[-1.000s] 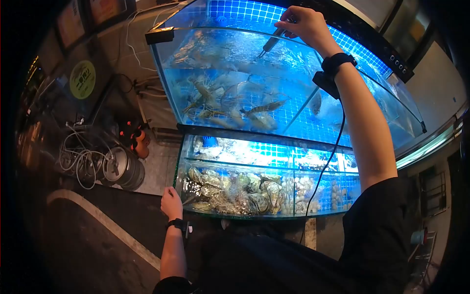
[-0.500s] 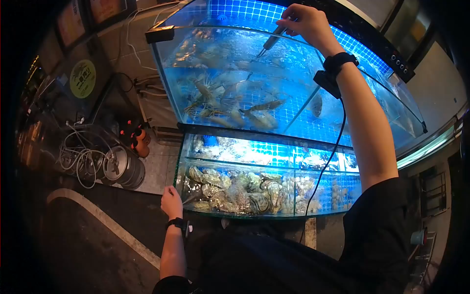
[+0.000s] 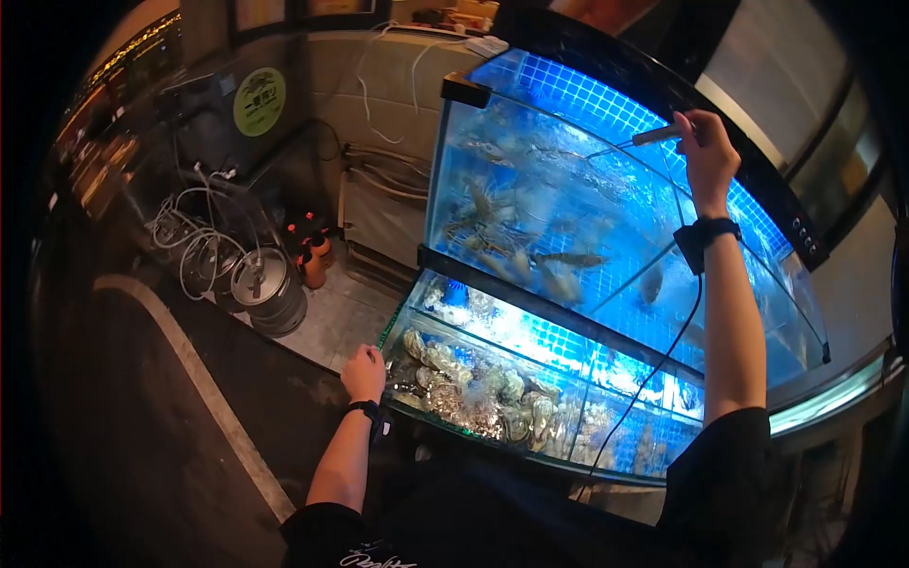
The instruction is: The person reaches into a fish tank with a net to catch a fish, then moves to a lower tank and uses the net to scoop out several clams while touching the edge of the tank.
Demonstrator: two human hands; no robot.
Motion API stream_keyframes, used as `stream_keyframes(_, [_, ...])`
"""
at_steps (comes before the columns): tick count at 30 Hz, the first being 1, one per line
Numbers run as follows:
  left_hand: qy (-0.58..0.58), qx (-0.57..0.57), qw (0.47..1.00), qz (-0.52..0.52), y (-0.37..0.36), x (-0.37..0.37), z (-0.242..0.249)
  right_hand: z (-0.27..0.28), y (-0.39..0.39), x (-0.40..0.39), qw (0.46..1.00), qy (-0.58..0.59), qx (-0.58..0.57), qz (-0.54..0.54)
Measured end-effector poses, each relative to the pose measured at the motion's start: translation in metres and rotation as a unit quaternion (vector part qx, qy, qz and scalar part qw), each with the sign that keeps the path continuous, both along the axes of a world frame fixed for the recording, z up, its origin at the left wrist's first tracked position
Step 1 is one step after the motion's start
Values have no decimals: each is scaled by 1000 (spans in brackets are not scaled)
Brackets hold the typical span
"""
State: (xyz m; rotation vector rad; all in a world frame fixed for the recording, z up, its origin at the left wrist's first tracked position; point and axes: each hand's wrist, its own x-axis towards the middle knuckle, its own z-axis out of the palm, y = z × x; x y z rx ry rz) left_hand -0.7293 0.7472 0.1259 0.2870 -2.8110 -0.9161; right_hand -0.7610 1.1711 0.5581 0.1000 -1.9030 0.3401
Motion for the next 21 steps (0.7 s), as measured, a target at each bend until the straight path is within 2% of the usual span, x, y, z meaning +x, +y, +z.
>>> stream_keyframes(6, [-2,-10,1000,-9,2,2,1,37,-8,44,995,85,32,-30])
stream_keyframes(8, [-18,-21,1000,-6,1,1,-2,46,-11,66,977,177,96,-72])
stream_keyframes(10, [-23,-19,1000,-10,0,1,-2,45,-12,80,983,152,77,-73])
stream_keyframes(13, [-31,-33,999,-16,1,3,3,37,-7,99,982,134,129,-45])
stream_keyframes(16, [-30,-56,998,-23,-1,6,-3,40,-1,126,973,163,149,-70])
stream_keyframes(18, [-26,-58,998,-17,-1,7,0,46,13,147,963,214,163,-26])
stream_keyframes(20, [-29,-53,998,-24,-2,7,-3,52,22,177,964,242,113,-15])
stream_keyframes(21, [-27,-44,998,-26,-3,7,-4,60,19,198,952,230,177,-101])
